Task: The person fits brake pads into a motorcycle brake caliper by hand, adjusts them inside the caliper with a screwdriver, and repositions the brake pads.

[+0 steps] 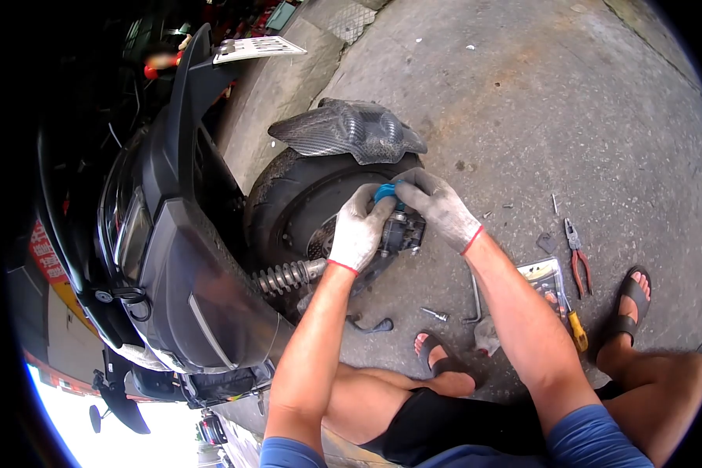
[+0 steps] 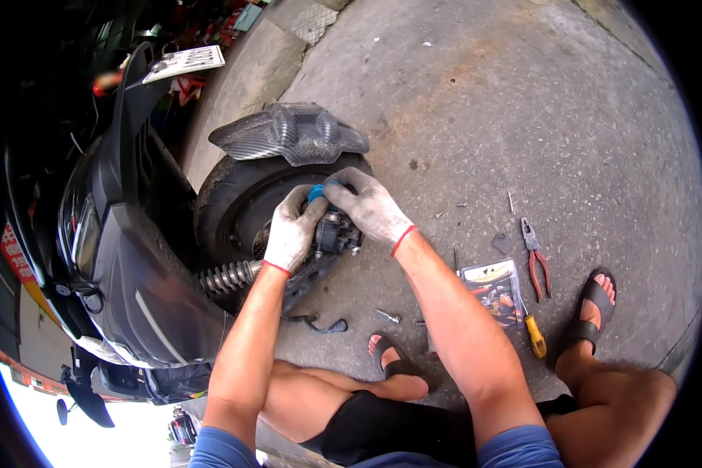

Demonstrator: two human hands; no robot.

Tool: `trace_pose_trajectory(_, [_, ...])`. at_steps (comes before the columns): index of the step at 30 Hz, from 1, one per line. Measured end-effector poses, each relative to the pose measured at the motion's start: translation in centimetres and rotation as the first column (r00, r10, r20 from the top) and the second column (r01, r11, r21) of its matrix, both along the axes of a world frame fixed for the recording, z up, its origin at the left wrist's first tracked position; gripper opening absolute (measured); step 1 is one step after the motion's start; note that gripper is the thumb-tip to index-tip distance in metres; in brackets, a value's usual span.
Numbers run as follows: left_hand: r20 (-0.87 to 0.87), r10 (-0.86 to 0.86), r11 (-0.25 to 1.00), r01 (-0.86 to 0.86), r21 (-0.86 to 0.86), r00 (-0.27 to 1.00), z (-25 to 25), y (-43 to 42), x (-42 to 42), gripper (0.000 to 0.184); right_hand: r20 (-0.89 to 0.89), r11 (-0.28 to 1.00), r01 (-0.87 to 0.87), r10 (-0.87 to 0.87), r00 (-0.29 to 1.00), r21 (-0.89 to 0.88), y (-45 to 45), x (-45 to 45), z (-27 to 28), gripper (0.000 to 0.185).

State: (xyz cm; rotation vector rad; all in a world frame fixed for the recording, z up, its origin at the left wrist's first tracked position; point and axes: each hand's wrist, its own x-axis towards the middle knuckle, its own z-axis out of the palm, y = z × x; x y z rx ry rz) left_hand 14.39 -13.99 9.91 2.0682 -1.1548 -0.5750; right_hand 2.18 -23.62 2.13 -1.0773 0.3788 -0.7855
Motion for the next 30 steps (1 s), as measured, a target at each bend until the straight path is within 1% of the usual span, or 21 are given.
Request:
trace_pose_trajectory(1, [0.0,0.002,1.0,-0.002,0.001,1.0,-0.3,0.1,0.0,0.031,-0.063,1.0,0.008,-0.007,0.998,0.01,0.1,0.0,0.3,0.031])
trace_pose_trajectory(2, [0.049,-0.005,1.0,0.004,0.013,0.999,-0.5,0.1,0.1,0.031,-0.064,1.0,0.006,-0.006,0.998,0.011,0.2,0.3,0.3,0.031])
trace_pose_trajectory(3, [0.099,-0.012,1.0,0.01,0.023,0.995,-0.5,0.0,-0.1,0.031,-0.138,0.999,0.045,-0.046,0.989,-0.006,0.4,0.7,0.4,0.034])
trace_pose_trajectory(4, [0.1,-0.011,1.0,0.009,0.023,0.995,-0.4,0.0,-0.4,0.031,-0.21,0.996,0.083,-0.087,0.974,-0.027,0.6,0.9,0.6,0.037])
trace_pose_trajectory(6, [0.146,-0.005,0.995,-0.011,0.102,0.989,-0.1,-0.1,-0.7,0.025,-0.215,0.993,0.114,-0.116,0.97,-0.022,0.8,1.1,0.7,0.033])
trace_pose_trajectory(9, [0.211,-0.017,0.996,-0.003,0.093,0.977,0.2,-0.1,-1.2,0.026,-0.241,0.986,0.155,-0.165,0.956,-0.061,1.1,1.8,0.2,0.029])
trace_pose_trajectory(11, [0.241,-0.019,0.996,-0.003,0.092,0.97,0.5,-0.2,-1.5,0.026,-0.184,0.968,0.23,-0.244,0.952,-0.098,1.3,2.2,0.0,0.025])
trace_pose_trajectory(13, [0.307,-0.015,0.998,-0.003,0.058,0.952,0.4,-0.1,-1.6,0.027,-0.182,0.967,0.227,-0.245,0.952,-0.113,1.4,2.2,0.4,0.025])
trace_pose_trajectory(15, [0.327,-0.017,1.0,0.008,0.028,0.945,0.1,0.0,-1.4,0.028,-0.184,0.966,0.226,-0.246,0.952,-0.125,1.6,1.9,0.3,0.024])
trace_pose_trajectory(17, [0.346,-0.019,1.0,0.022,-0.004,0.938,-0.2,0.0,-1.1,0.029,-0.042,0.954,0.297,-0.295,0.955,0.038,2.1,1.6,-0.8,0.028])
trace_pose_trajectory(18, [0.339,-0.007,1.0,0.007,0.001,0.941,-0.1,0.0,-1.0,0.029,-0.044,0.939,0.334,-0.331,0.942,0.078,2.2,1.6,-2.3,0.031])
trace_pose_trajectory(20, [0.332,0.0,1.0,-0.004,0.012,0.943,-0.2,0.0,-0.9,0.029,-0.104,0.899,0.343,-0.327,0.939,0.272,3.4,1.7,-5.5,0.033])
trace_pose_trajectory(21, [0.3,0.021,1.0,-0.019,-0.011,0.954,-0.4,0.1,-0.6,0.03,-0.088,0.914,0.227,-0.209,0.974,0.337,4.2,1.5,-7.2,0.039])
trace_pose_trajectory(22, [0.265,0.04,0.999,-0.033,-0.032,0.963,-0.6,0.1,-0.5,0.031,-0.094,0.909,0.235,-0.216,0.972,0.343,5.6,2.4,-8.9,0.039])
trace_pose_trajectory(23, [0.246,0.058,0.998,-0.05,-0.039,0.968,-0.4,0.0,-0.7,0.031,0.049,0.836,0.057,-0.1,0.994,0.545,7.1,3.7,-10.6,0.043])
trace_pose_trajectory(24, [0.208,0.054,0.997,-0.042,-0.062,0.977,-0.9,0.0,-0.3,0.03,0.214,0.706,-0.14,-0.016,0.977,0.694,8.1,4.4,-11.2,0.046])
trace_pose_trajectory(25, [0.18,0.057,0.996,-0.044,-0.074,0.982,-1.1,0.0,-0.1,0.03,0.314,0.665,-0.161,-0.116,0.942,0.729,8.3,3.6,-8.4,0.047])
trace_pose_trajectory(26, [0.153,0.061,0.995,-0.048,-0.087,0.986,-1.3,0.0,0.1,0.03,0.307,0.658,-0.157,-0.119,0.944,0.736,8.6,3.8,-8.4,0.047])
trace_pose_trajectory(28, [0.155,0.041,0.997,-0.031,-0.066,0.987,-1.5,0.1,0.5,0.029,0.26,0.709,-0.114,-0.101,0.96,0.696,8.7,3.9,-8.2,0.043])
trace_pose_trajectory(29, [0.066,0.058,0.994,-0.052,-0.093,0.996,-1.6,0.2,0.6,0.028,0.274,0.745,-0.107,-0.105,0.956,0.658,8.6,3.6,-8.2,0.041])
trace_pose_trajectory(30, [-0.023,0.074,0.99,-0.076,-0.119,0.997,-1.4,0.1,0.4,0.028,0.271,0.743,-0.104,-0.108,0.956,0.661,8.6,3.9,-8.2,0.041])
